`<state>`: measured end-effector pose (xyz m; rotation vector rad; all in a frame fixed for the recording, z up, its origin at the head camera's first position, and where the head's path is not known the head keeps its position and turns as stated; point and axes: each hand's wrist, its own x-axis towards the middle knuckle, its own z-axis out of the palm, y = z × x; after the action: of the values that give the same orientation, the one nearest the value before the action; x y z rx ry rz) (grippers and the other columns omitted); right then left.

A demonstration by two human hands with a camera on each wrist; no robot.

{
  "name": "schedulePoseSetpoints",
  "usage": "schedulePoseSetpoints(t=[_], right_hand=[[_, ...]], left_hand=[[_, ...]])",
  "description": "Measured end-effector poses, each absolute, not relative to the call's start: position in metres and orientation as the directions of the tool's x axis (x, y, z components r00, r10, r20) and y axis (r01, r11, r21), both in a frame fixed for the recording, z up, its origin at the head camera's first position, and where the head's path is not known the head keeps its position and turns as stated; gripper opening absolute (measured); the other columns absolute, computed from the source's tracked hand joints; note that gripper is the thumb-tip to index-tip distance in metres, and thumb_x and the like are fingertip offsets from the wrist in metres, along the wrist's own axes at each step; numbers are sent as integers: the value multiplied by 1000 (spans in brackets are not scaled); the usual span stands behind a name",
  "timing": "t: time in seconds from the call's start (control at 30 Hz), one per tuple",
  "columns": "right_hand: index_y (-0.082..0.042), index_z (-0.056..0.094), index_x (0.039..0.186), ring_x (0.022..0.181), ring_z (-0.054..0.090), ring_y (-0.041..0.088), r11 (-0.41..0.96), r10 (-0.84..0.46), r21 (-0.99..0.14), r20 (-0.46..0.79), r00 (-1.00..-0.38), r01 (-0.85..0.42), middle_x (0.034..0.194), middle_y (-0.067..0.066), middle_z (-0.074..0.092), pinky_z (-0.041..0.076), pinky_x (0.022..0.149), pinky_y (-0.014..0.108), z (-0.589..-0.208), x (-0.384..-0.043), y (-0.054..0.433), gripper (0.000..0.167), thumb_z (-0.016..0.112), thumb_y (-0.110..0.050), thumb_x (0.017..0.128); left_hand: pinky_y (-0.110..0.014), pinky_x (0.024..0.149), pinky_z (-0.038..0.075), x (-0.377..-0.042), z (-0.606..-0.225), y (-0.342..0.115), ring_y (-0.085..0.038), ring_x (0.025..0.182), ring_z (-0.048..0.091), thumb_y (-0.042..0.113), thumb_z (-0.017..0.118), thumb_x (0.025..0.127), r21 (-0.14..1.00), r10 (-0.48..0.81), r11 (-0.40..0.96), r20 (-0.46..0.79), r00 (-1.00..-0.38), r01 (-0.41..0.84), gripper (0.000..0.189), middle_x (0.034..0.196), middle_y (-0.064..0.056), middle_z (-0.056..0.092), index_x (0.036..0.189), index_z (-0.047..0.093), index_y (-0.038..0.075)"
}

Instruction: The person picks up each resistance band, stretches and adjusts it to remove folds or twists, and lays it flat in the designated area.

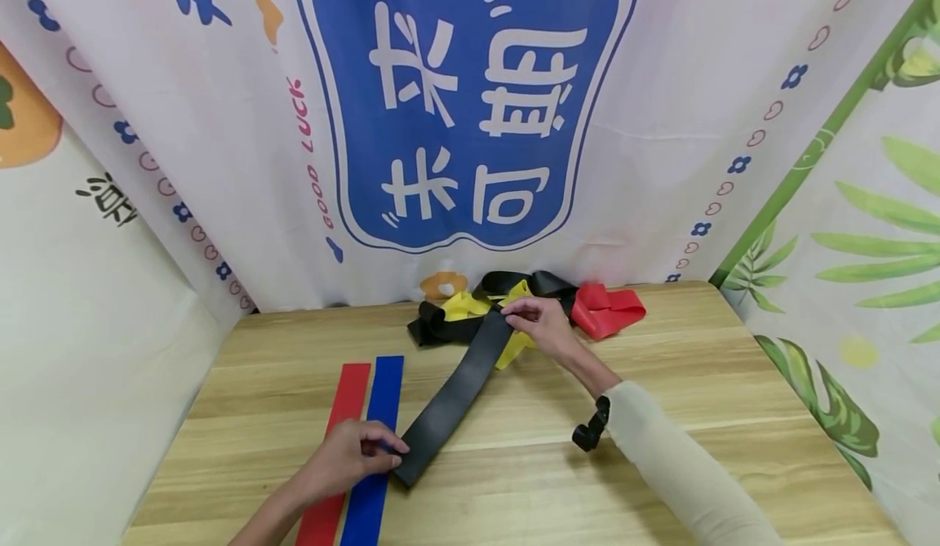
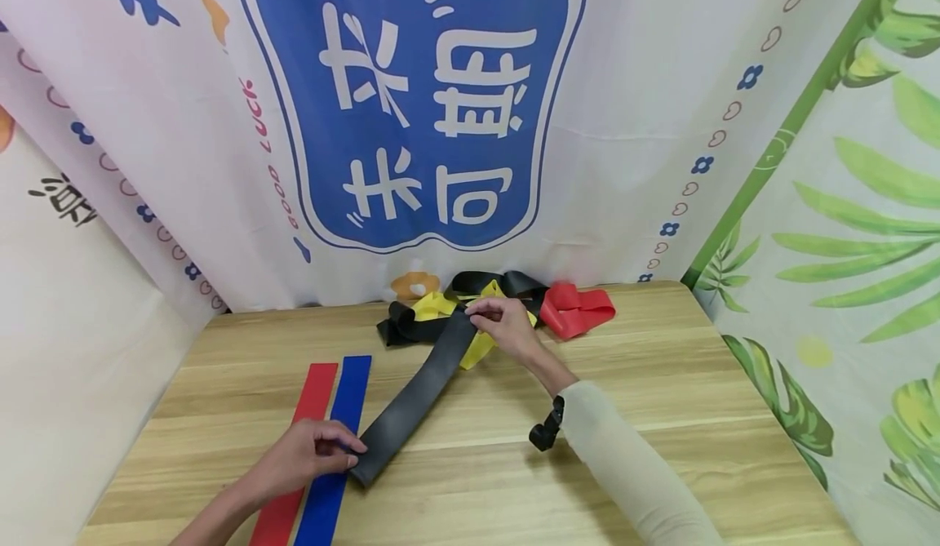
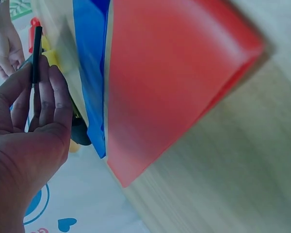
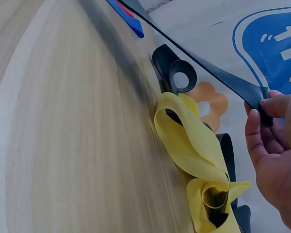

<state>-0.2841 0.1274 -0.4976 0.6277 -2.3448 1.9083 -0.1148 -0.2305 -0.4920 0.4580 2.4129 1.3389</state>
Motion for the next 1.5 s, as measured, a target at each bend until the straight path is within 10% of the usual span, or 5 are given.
schedulePoseSetpoints(t=[0.67, 1.5], right_hand=[[-6, 77, 124, 119, 70, 28, 178, -343, -940, 218, -914, -291, 134, 12, 72, 57, 82, 23, -499, -287, 90, 31, 77, 1, 94], [-5, 81, 116, 84, 62, 14, 190, -369, -937, 208, -906, -293, 101, 13, 75, 51, 71, 22, -523, -280, 47, 23, 79, -2, 93]], left_hand=[[-22, 70, 56, -103, -496, -231, -15, 79, 70, 8, 81, 92, 885, 506, 465, -250, -825, 17, 17, 106, -7, 75, 110, 81, 10], [-24, 66, 57, -83, -497, -232, -21, 72, 73, 4, 82, 91, 866, 524, 479, -415, -744, -146, 17, 89, -9, 78, 107, 81, 9]])
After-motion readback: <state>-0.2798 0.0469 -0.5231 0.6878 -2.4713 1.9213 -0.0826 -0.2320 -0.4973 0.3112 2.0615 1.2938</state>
